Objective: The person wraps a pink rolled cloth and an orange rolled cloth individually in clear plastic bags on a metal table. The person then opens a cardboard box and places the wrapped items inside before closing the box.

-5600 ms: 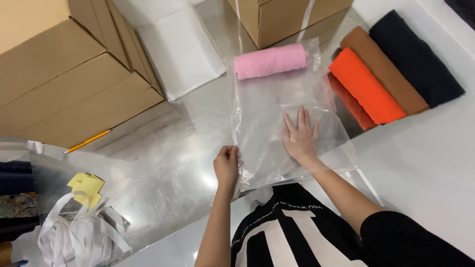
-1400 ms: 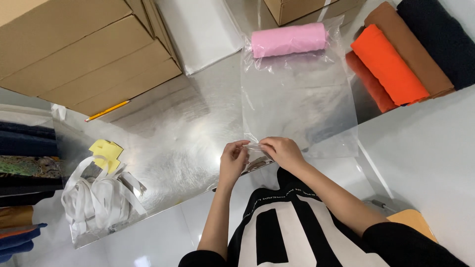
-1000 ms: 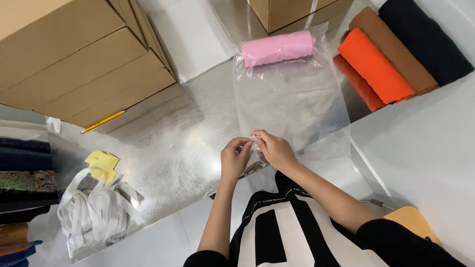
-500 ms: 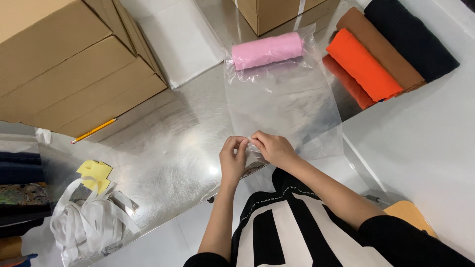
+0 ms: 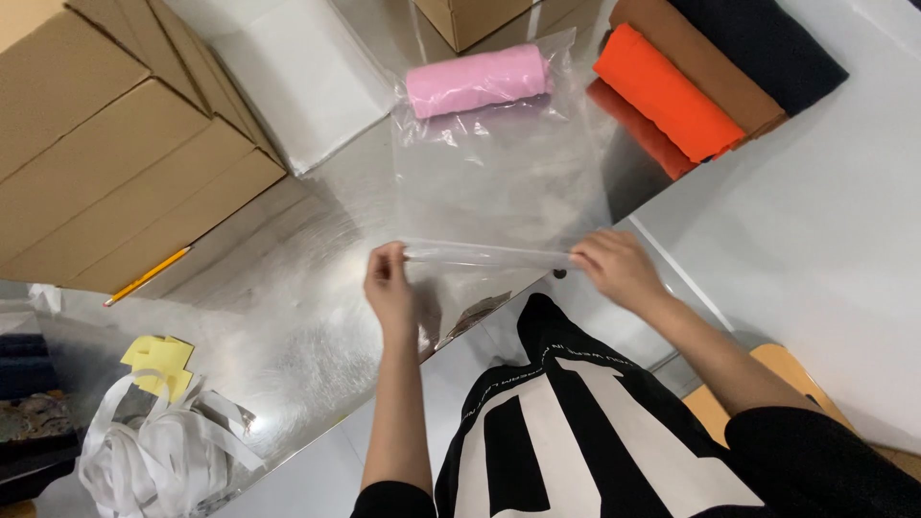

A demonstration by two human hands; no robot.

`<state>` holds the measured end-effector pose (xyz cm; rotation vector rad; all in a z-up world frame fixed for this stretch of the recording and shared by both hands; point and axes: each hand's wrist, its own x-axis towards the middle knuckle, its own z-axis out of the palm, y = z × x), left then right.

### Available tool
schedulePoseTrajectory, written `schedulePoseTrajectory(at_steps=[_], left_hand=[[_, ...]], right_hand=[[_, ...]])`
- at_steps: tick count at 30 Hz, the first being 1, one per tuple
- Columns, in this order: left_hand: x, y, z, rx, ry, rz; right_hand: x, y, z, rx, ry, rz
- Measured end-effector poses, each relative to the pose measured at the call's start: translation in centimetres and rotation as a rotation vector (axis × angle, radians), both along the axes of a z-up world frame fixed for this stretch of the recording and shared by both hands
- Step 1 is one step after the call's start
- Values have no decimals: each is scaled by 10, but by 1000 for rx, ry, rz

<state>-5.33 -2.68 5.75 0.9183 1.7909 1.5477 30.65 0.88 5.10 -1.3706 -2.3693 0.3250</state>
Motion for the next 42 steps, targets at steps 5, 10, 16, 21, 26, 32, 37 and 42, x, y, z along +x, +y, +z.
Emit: schedulePoseTrajectory(at_steps=[5, 10, 16, 21, 26, 32, 37, 42], left_hand=[[-9, -11, -1, -130, 62, -108], [-9, -8, -17, -280, -75, -116], [-9, 21, -5, -451, 38, -38], [-14, 55, -2, -493, 6, -136], [-28, 98, -29, -546, 21, -113], [-34, 140, -48, -651, 136, -99], [-39, 147, -44, -629, 92, -76], [-45, 149, -7, -486, -82, -58]], right_hand=[[91, -28, -15, -87, -118, -174], [91, -23, -22, -193, 130, -199], [62, 39, -29, -322, 343, -533], [56, 108, -43, -297, 349, -644], [37, 146, -22, -469, 408, -698], [39, 177, -21, -727, 494, -678], [47, 190, -6, -855, 527, -564], [46, 208, 37, -840, 626, -458]])
